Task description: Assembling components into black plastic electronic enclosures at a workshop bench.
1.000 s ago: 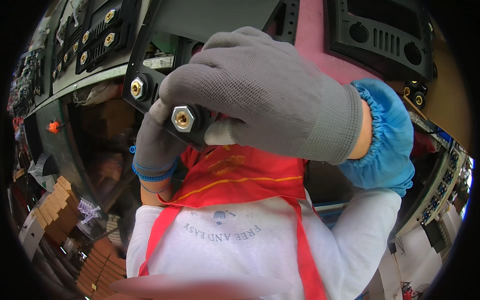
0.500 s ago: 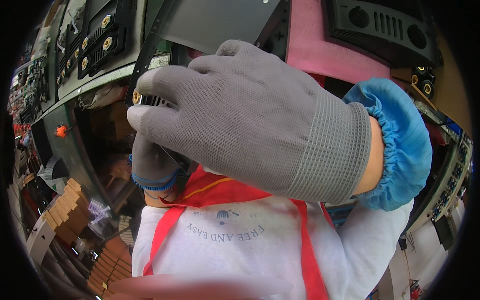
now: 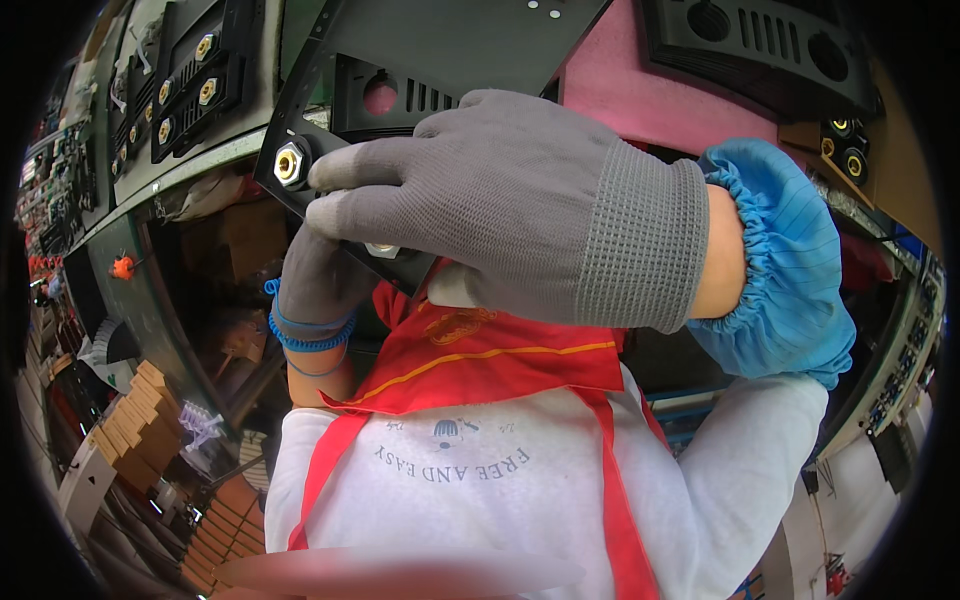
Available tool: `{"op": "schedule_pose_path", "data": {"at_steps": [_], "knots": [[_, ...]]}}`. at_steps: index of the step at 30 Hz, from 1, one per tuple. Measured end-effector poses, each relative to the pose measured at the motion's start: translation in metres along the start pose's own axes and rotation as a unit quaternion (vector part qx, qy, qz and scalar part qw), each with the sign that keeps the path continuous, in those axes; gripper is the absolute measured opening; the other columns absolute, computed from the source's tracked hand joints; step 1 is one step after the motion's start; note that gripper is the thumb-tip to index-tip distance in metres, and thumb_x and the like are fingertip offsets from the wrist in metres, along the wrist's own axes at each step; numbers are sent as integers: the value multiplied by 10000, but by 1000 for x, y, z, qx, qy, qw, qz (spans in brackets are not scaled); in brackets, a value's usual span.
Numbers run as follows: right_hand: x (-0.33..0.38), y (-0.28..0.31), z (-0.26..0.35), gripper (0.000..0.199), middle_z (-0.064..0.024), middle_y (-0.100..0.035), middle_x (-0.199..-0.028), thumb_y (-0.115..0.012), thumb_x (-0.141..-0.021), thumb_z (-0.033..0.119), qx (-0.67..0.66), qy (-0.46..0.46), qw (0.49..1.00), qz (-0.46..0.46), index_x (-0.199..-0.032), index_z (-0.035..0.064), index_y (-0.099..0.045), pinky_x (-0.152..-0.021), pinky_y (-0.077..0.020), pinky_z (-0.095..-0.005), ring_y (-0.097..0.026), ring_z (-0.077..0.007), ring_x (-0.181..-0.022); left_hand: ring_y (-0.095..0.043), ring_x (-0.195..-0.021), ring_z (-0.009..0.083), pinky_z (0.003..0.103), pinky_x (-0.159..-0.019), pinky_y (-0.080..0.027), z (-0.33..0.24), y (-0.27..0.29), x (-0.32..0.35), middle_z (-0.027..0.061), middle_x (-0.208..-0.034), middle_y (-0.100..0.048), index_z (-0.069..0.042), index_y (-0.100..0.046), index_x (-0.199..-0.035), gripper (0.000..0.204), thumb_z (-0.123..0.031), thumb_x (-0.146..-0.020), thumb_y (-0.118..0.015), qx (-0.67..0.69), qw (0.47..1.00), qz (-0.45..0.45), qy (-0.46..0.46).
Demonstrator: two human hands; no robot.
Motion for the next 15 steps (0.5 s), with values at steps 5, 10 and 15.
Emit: {"op": "schedule_pose_path", "data": {"at_steps": [5, 10, 15], "knots": [[3, -2, -7, 696, -54, -585, -1222, -765, -653, 77, -2, 14, 999, 31, -1301, 197, -541, -791, -473, -379, -585, -250, -843, -661, -959, 377, 400, -788, -548, 10, -8, 0, 192, -1090, -654, -22, -473, -1308, 583, 57, -772, -688, 22, 998, -33, -48], [1, -4, -5, 557, -58, -585, -1032, -763, -671, 86, -76, 3, 997, -29, -1198, 178, -612, -720, -486, -363, -584, -253, -778, -665, -972, 366, 390, -816, -545, 4, -6, -1, 207, -1092, -652, -8, -466, -1306, 567, 66, -788, -683, 22, 999, 5, -35], [1, 3, -7, 506, -96, -552, -1033, -746, -681, 42, -55, 18, 998, 11, -1167, 103, -618, -699, -508, -377, -605, -280, -790, -660, -995, 351, 371, -835, -542, 8, -11, -9, 215, -1103, -642, 7, -466, -1296, 534, 67, -807, -672, 92, 996, 11, -17]]}}
Point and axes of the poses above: each hand's wrist, its own x-axis away from the middle knuckle, its own y-axis out of the back of the hand, z = x × y, the point moved 6 cm from there along -x, towards the middle knuckle
